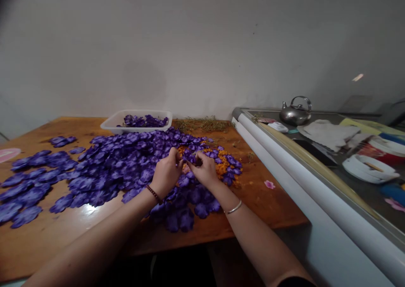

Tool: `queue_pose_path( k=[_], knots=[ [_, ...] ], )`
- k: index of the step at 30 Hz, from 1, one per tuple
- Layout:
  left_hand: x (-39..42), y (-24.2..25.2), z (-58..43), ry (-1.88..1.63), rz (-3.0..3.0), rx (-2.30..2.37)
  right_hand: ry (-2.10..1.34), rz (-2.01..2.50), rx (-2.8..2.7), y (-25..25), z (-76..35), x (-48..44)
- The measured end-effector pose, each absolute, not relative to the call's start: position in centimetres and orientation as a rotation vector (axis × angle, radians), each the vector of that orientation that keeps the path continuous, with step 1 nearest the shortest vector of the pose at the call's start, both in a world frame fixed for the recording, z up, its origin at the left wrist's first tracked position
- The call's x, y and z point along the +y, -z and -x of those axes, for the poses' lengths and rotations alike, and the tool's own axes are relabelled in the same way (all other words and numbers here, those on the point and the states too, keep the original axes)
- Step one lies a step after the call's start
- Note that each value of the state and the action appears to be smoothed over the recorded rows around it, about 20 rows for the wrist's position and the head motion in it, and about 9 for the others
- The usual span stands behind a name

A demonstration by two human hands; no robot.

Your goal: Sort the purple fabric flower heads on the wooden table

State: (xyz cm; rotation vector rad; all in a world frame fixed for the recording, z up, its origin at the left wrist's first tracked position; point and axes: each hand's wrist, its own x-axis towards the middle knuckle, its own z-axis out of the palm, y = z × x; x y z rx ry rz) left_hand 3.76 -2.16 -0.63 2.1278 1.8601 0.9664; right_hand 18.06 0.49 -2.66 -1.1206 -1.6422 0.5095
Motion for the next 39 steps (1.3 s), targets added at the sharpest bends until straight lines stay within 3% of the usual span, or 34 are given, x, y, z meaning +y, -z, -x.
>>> queue_pose_path(
  k=[7,16,25,39],
  knots=[
    [-2.1,1.2,-3.9,-1.218,-2.155,1.767,-0.718,1.111,-1.445,2.3,-17.7,0.7],
    [-2.0,1.0,-3.6,-1.231,-1.997,1.675,-0.819,1.116,-1.344,2.2,-17.6,1.0],
    [-1.5,0.9,-3.8,-1.331,-1.797,1.448,-1.208,1.054,-1.195,3.0,-18.1,1.4],
    [-1.3,1.6,-3.6,-1.312,-1.952,1.503,-1.236,1.091,-1.014,2.4,-17.8,1.5]
  ],
)
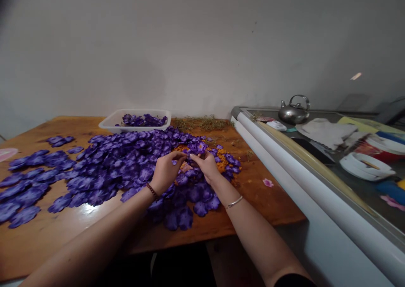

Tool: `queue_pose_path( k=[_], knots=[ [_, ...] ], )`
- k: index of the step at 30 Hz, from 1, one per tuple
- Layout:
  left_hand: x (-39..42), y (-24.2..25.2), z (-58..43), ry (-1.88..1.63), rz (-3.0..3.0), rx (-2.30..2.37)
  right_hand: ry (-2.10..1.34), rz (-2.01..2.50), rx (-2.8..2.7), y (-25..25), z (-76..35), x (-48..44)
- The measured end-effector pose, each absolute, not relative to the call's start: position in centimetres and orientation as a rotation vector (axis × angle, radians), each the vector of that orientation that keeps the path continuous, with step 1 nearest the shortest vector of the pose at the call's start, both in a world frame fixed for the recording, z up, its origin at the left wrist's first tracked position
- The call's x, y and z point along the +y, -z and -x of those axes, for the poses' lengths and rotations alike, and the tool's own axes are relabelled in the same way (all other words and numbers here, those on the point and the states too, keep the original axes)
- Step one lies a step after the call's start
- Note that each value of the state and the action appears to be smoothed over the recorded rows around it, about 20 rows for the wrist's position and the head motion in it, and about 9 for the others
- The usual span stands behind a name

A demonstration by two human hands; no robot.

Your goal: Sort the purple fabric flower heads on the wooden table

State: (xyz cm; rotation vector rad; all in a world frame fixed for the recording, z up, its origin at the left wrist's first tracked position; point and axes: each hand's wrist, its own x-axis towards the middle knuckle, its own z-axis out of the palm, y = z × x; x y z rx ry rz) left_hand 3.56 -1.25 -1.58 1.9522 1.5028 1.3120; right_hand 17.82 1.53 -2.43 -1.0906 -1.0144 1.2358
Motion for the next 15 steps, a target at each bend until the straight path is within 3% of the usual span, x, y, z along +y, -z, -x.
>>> queue_pose_path(
  k=[15],
  knots=[
    [-1.06,1.60,-3.47,-1.472,-1.931,1.502,-1.165,1.089,-0.981,2.56,-17.75,1.66]
  ],
)
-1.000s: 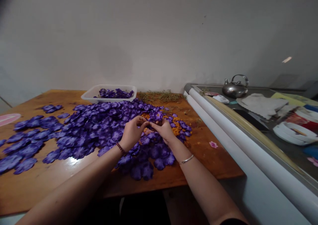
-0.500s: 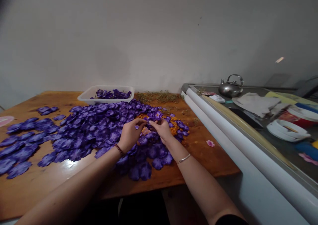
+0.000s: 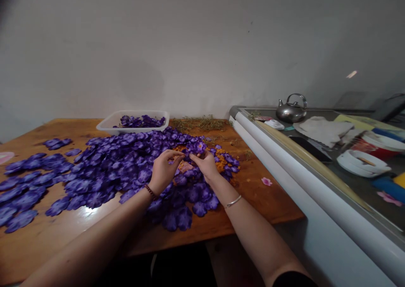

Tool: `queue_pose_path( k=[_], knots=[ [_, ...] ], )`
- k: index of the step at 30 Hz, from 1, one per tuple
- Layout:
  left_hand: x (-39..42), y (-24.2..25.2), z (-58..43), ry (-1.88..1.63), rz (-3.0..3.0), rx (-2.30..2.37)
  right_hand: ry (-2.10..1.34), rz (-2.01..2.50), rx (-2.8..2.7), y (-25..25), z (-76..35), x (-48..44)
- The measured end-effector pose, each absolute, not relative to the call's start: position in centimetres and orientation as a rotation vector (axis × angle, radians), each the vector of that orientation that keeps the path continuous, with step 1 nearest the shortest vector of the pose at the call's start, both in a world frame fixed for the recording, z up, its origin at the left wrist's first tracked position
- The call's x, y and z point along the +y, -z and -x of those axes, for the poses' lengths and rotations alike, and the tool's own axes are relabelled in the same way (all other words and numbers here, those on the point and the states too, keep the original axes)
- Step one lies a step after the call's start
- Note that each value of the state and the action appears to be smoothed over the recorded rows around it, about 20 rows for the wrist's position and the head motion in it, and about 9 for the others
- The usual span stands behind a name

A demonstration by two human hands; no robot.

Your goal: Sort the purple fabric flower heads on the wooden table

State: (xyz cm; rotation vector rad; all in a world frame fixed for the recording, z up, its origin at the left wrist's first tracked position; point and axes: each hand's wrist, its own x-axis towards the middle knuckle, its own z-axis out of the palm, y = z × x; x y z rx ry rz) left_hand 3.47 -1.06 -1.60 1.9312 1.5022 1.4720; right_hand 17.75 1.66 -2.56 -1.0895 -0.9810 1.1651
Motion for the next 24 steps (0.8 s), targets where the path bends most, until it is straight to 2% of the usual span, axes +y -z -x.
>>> queue_pose_path(
  k=[7,24],
  knots=[
    [-1.0,1.8,-3.5,-1.589,-1.902,1.500,-1.152,1.079,-0.946,2.3,-17.6,1.5],
    [-0.6,2.7,-3.7,-1.513,-1.884,1.403,-1.089,1.060,-1.019,3.5,-17.8,2.0]
  ],
)
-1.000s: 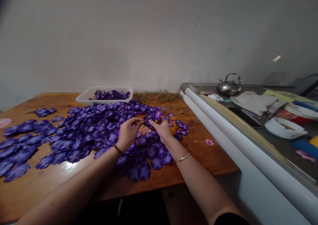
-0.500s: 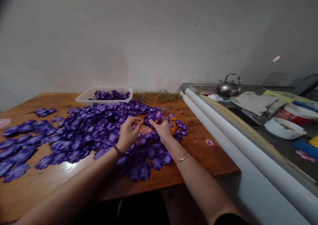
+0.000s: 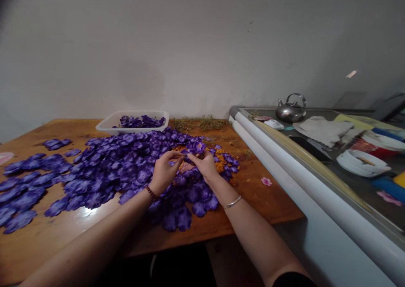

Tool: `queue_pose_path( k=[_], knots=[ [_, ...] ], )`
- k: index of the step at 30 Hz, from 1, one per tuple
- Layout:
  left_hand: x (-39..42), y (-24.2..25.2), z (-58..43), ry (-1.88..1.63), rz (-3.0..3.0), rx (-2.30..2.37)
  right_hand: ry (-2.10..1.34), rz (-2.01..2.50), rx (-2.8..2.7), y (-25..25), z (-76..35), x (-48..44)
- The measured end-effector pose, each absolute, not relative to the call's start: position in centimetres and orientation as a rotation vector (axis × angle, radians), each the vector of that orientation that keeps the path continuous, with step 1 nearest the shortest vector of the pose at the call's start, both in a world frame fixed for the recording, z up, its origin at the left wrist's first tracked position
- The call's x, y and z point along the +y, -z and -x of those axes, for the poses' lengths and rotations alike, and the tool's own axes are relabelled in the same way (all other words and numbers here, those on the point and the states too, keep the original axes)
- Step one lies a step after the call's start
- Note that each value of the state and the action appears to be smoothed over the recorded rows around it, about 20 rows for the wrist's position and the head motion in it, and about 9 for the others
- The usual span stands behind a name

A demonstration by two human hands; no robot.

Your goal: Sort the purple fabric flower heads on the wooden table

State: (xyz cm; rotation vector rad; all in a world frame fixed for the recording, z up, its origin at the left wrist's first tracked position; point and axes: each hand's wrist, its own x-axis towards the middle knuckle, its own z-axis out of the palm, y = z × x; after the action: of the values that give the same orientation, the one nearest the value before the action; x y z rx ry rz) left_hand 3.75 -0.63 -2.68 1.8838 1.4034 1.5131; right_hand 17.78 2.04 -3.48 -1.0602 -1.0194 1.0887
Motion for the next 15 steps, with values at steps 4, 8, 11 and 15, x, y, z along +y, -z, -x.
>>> queue_pose_path(
  k=[4,8,11,15],
  knots=[
    [-0.7,2.7,-3.8,-1.504,-1.831,1.389,-1.110,1.047,-1.020,3.6,-17.8,2.1],
    [-0.8,2.5,-3.8,-1.485,-1.813,1.396,-1.119,1.044,-1.007,3.3,-17.7,1.9],
    [-0.9,2.5,-3.8,-1.485,-1.832,1.405,-1.140,1.031,-1.006,3.0,-17.6,1.7],
    [-0.8,2.5,-3.7,-1.499,-1.894,1.429,-1.147,1.010,-1.017,2.6,-17.5,1.3]
  ],
)
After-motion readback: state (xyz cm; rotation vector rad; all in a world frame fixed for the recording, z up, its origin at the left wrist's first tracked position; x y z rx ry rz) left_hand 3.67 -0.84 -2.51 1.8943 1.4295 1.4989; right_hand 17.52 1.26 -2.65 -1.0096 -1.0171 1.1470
